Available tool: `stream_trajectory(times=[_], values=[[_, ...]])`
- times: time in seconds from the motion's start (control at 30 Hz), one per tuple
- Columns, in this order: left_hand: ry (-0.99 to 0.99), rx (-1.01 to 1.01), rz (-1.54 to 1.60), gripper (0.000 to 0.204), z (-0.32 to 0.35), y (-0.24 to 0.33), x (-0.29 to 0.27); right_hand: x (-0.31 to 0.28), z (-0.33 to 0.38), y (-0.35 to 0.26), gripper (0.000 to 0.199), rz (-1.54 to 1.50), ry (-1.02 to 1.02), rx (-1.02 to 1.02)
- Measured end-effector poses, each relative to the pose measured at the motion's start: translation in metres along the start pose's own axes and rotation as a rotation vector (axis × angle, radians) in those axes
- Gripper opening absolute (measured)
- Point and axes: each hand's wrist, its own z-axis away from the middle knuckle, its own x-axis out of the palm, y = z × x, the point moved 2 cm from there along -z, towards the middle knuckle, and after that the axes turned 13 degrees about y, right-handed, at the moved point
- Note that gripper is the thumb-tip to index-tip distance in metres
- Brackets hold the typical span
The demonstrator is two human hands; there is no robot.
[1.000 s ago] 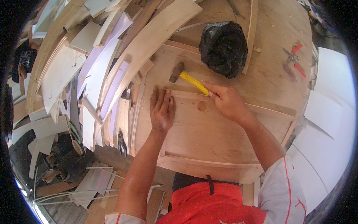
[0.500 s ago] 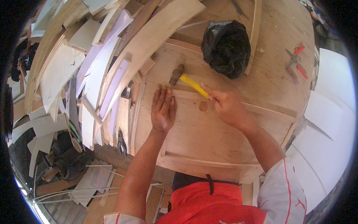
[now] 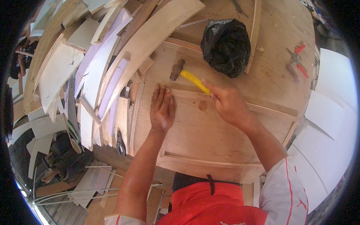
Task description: The person assembles a wooden frame on a wooden board by aligning the border strips and securing them with nails using a hammer.
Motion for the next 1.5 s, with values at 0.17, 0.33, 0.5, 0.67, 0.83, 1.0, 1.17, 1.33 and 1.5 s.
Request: stream_trajectory(times=[0.17, 0.33, 0.5, 0.67, 0.83, 1.0, 1.17, 1.33, 1.5], values=[[0.019, -0.002, 0.027, 0.041, -0.001, 0.001, 0.0, 0.005, 0.015, 0.001, 0.058, 0.035, -0.018, -0.168], [0.006, 0.01, 0.004, 0.042, -0.001, 0.001, -0.001, 0.007, 0.016, -0.003, 0.062, 0.092, -0.039, -0.094], [0.01, 0.006, 0.019, 0.042, 0.0, 0.0, -0.001, 0.006, 0.011, 0.001, 0.062, 0.085, -0.026, -0.122], [0.029, 0.021, 0.022, 0.041, -0.004, 0.004, 0.001, 0.006, 0.004, 0.009, 0.064, 0.03, 0.031, -0.002], [0.018, 0.015, 0.023, 0.04, -0.002, 0.001, -0.002, 0.007, 0.006, 0.006, 0.058, 0.039, -0.062, -0.078], [-0.018, -0.01, 0.021, 0.043, -0.001, 0.001, -0.002, 0.003, 0.0, 0.006, 0.054, 0.052, -0.043, 0.039], [-0.014, -0.017, 0.045, 0.045, -0.002, 0.002, -0.003, 0.01, 0.003, 0.012, 0.054, -0.025, 0.018, -0.116], [-0.034, 0.009, 0.032, 0.048, -0.006, 0.006, -0.007, 0.008, 0.004, 0.006, 0.051, -0.009, -0.029, -0.001], [-0.028, 0.006, 0.01, 0.043, -0.006, 0.007, -0.005, 0.008, 0.004, 0.01, 0.052, -0.066, 0.012, -0.072]])
